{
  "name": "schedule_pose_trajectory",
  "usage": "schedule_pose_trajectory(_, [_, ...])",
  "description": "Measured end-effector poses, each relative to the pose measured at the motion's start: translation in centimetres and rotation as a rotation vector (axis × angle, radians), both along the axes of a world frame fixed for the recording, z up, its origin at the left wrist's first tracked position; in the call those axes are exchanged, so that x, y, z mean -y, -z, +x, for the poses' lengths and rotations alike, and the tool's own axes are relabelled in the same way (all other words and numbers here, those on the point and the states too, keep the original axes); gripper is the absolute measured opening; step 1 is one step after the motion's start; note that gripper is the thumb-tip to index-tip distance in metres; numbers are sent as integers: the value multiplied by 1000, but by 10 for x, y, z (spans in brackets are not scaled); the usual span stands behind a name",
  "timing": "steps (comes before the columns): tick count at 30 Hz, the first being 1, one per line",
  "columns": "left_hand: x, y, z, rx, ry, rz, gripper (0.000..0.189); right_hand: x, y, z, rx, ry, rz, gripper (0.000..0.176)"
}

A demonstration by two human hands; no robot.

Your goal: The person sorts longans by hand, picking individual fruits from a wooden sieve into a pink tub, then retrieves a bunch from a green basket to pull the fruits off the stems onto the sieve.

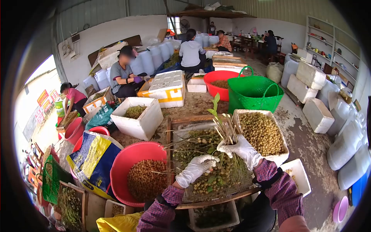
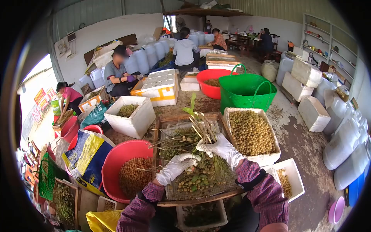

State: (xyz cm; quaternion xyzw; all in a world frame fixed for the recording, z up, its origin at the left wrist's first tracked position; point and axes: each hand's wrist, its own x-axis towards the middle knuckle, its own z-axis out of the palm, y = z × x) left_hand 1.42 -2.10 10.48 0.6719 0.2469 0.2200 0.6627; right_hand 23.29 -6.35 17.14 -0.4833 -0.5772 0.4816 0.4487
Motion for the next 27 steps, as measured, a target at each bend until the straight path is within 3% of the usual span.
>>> schedule_pose_trajectory(3, [0, 3, -2, -117, -37, -182, 29, 9, 18, -2, -22, 6, -51, 22])
schedule_pose_trajectory(6, [5, 12, -4, -113, -7, 118, 32, 8, 20, 5, -60, 97, -85, 23])
schedule_pose_trajectory(7, [5, 12, -5, -138, -44, 189, 31, 6, 22, 8, -172, 115, -37, 24])
schedule_pose_trajectory(10, [8, 4, -6, -205, -152, 406, 31, 6, 14, 13, -147, 220, -16, 23])
schedule_pose_trajectory(15, [17, -10, -7, -106, -280, 98, 26, 3, 28, 19, -392, 304, 18, 18])
schedule_pose_trajectory(18, [6, -3, -2, -24, -468, -15, 20, 4, 41, 12, -407, 353, -5, 18])
schedule_pose_trajectory(21, [-14, 10, -10, -50, -665, 54, 18, 3, 59, 4, -478, 427, -36, 23])
schedule_pose_trajectory(22, [-18, 14, -12, -53, -703, 199, 18, 5, 60, 6, -520, 441, -22, 23])
schedule_pose_trajectory(24, [-5, -7, 1, 17, -684, 323, 21, 3, 63, 14, -507, 482, -42, 24])
schedule_pose_trajectory(27, [45, -53, 55, 71, -364, 536, 26, -8, 74, 10, -479, 546, -83, 25])
